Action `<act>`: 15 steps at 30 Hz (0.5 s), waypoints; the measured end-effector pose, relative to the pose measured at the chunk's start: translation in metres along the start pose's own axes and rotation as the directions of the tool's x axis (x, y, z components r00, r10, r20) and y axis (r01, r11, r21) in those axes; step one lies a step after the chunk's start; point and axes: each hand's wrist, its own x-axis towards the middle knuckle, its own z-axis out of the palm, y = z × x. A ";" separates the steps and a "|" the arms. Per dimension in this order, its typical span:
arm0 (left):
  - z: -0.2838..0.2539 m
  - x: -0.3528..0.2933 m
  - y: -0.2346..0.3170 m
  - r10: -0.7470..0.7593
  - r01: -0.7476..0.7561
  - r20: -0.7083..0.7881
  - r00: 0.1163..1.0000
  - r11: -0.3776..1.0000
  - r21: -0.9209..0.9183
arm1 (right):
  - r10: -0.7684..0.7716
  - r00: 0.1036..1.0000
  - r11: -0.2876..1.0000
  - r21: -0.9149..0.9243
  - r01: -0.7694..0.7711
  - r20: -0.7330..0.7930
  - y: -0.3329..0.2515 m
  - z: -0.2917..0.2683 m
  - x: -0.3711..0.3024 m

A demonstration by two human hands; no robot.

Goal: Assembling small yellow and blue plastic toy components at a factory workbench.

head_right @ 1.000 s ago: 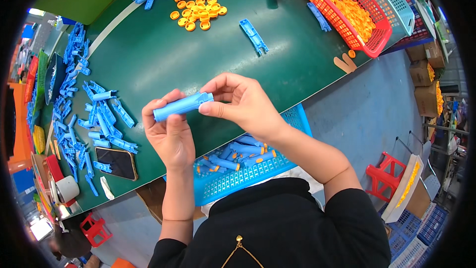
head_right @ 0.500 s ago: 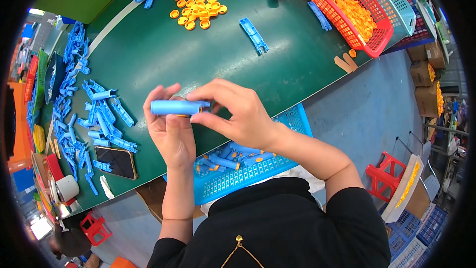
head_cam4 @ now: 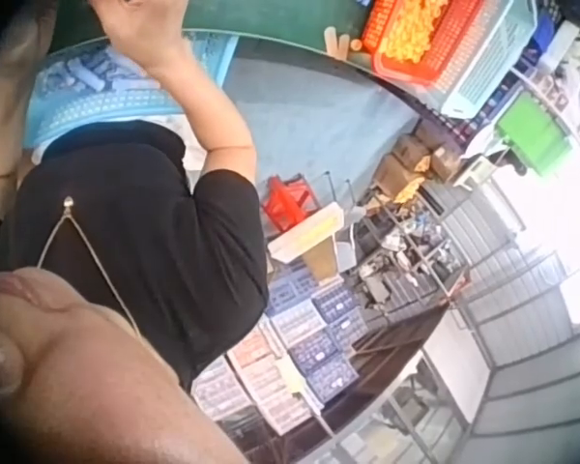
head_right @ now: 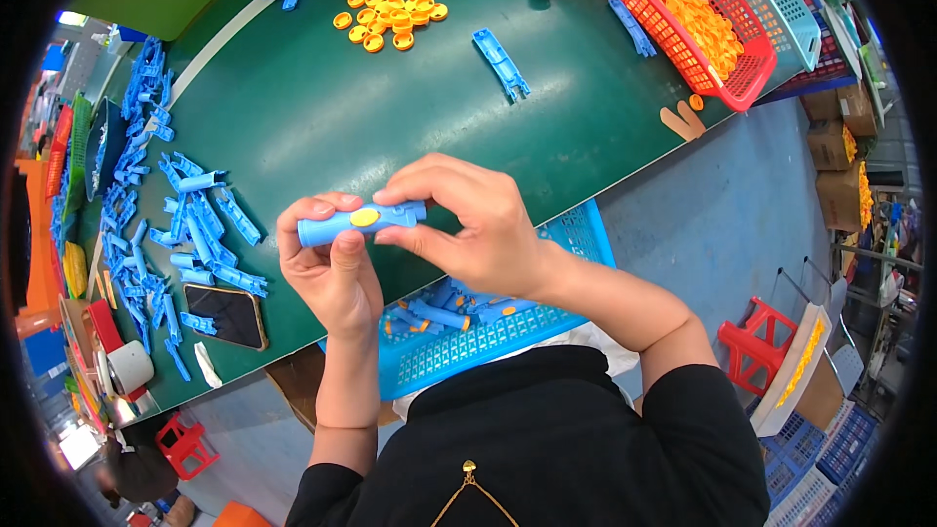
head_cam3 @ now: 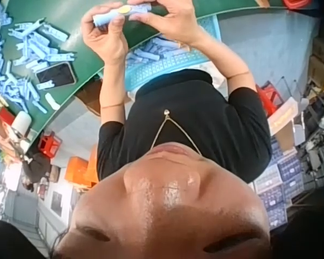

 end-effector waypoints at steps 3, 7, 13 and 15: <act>-0.005 0.002 -0.009 0.111 -0.111 0.005 0.994 0.993 0.044 | 0.269 0.963 0.879 0.409 -0.247 0.003 -0.001 0.004 0.004; 0.001 0.001 -0.012 0.217 -0.226 0.065 0.974 0.950 0.215 | 0.549 0.812 0.447 0.751 -0.485 0.197 0.004 -0.005 0.002; 0.000 0.004 -0.005 0.375 -0.487 0.313 0.873 0.625 0.610 | 0.535 0.708 -0.025 0.846 -0.533 0.462 0.004 0.000 -0.007; 0.000 0.003 0.001 0.415 -0.556 0.380 0.826 0.494 0.668 | 0.528 0.684 -0.085 0.833 -0.546 0.503 0.004 0.001 -0.008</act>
